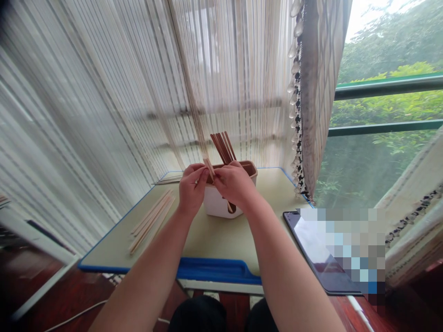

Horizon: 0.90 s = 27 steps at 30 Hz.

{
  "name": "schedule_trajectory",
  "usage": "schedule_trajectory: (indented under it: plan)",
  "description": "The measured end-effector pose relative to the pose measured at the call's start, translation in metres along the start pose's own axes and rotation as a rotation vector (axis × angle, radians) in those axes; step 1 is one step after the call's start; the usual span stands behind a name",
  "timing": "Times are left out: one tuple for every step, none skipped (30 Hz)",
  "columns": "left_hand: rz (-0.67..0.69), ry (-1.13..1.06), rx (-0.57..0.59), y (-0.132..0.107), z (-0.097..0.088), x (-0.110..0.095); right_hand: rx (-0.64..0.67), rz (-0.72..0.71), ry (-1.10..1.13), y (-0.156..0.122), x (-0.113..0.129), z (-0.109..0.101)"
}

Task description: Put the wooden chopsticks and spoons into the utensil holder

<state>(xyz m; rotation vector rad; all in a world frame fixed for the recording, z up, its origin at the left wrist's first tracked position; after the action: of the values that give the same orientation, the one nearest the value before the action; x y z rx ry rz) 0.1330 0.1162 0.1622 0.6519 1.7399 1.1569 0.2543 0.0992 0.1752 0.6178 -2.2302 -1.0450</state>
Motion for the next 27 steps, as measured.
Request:
schedule_trajectory:
  plan:
    - [-0.002,-0.004,-0.002,0.001,0.0,0.0,-0.013,0.013,0.021,0.0,-0.002,-0.001]
    - [-0.004,-0.003,0.0,0.002,0.0,0.0,-0.021,0.029,0.038,0.0,-0.005,-0.001]
    - [-0.005,0.003,0.004,0.002,0.0,-0.001,-0.024,0.042,0.05,0.0,-0.007,-0.001]
    - [-0.006,0.013,0.009,0.002,0.0,-0.001,-0.021,0.049,0.054,0.0,-0.01,0.0]
    - [-0.007,0.026,0.013,0.001,0.0,-0.001,-0.02,0.051,0.054,0.0,-0.012,0.001]
    - [-0.009,0.038,0.014,0.0,0.0,-0.001,-0.019,0.05,0.052,0.0,-0.013,0.001]
    - [-0.014,0.047,0.013,-0.001,-0.001,-0.001,-0.016,0.047,0.052,0.0,-0.014,0.002]
    - [-0.02,0.053,0.012,-0.002,-0.002,-0.001,-0.013,0.047,0.052,0.0,-0.015,0.003]
    - [-0.026,0.055,0.013,-0.003,-0.002,-0.001,-0.01,0.048,0.054,0.0,-0.016,0.003]
    - [-0.031,0.055,0.014,-0.004,-0.002,-0.001,-0.005,0.047,0.055,0.0,-0.016,0.004]
    - [-0.036,0.054,0.016,-0.004,-0.002,0.0,0.0,0.043,0.057,0.0,-0.015,0.004]
    - [-0.041,0.053,0.018,-0.005,-0.002,0.0,0.002,0.036,0.06,-0.001,-0.014,0.005]
    - [-0.045,0.052,0.018,-0.005,-0.002,0.001,0.003,0.029,0.061,-0.001,-0.013,0.004]
    - [-0.05,0.052,0.015,-0.005,-0.003,0.001,0.002,0.024,0.06,-0.001,-0.012,0.004]
    - [-0.056,0.052,0.008,-0.005,-0.003,0.002,0.007,0.023,0.054,-0.001,-0.011,0.004]
    - [-0.062,0.052,0.0,-0.005,-0.004,0.002,0.014,0.026,0.043,-0.001,-0.011,0.004]
    - [-0.07,0.052,-0.011,-0.006,-0.006,0.002,0.021,0.032,0.027,-0.001,-0.011,0.004]
    - [-0.078,0.052,-0.026,-0.006,-0.008,0.003,0.028,0.041,0.009,-0.001,-0.011,0.004]
    - [-0.088,0.052,-0.044,-0.006,-0.011,0.003,0.031,0.048,-0.009,-0.001,-0.011,0.004]
    - [-0.099,0.052,-0.067,-0.007,-0.014,0.004,0.031,0.055,-0.024,-0.001,-0.011,0.003]
    - [-0.11,0.055,-0.092,-0.007,-0.017,0.006,0.027,0.06,-0.036,-0.001,-0.011,0.002]
    - [-0.119,0.06,-0.119,-0.008,-0.02,0.007,0.02,0.065,-0.042,-0.001,-0.011,0.001]
    - [-0.127,0.067,-0.142,-0.008,-0.023,0.009,0.014,0.067,-0.045,-0.001,-0.011,0.001]
    - [-0.132,0.075,-0.16,-0.009,-0.025,0.01,0.012,0.066,-0.043,-0.001,-0.01,0.0]
    - [-0.135,0.082,-0.172,-0.01,-0.026,0.011,0.011,0.061,-0.039,-0.001,-0.009,0.0]
    - [-0.136,0.09,-0.178,-0.01,-0.027,0.012,0.011,0.056,-0.034,0.0,-0.008,0.0]
    - [-0.13,0.098,-0.18,-0.011,-0.027,0.012,0.009,0.052,-0.029,0.0,-0.007,-0.001]
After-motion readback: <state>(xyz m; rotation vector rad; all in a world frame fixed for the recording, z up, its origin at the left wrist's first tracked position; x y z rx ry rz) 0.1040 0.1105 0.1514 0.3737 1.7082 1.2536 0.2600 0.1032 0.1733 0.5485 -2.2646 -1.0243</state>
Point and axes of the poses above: each hand's wrist, its own y-axis towards the middle knuckle, its own z-axis out of the palm, x = y × z, the point moved 9 cm from there along y, towards the middle knuckle, and after that the axes turned 4 degrees about -x, right-handed, at the moved point
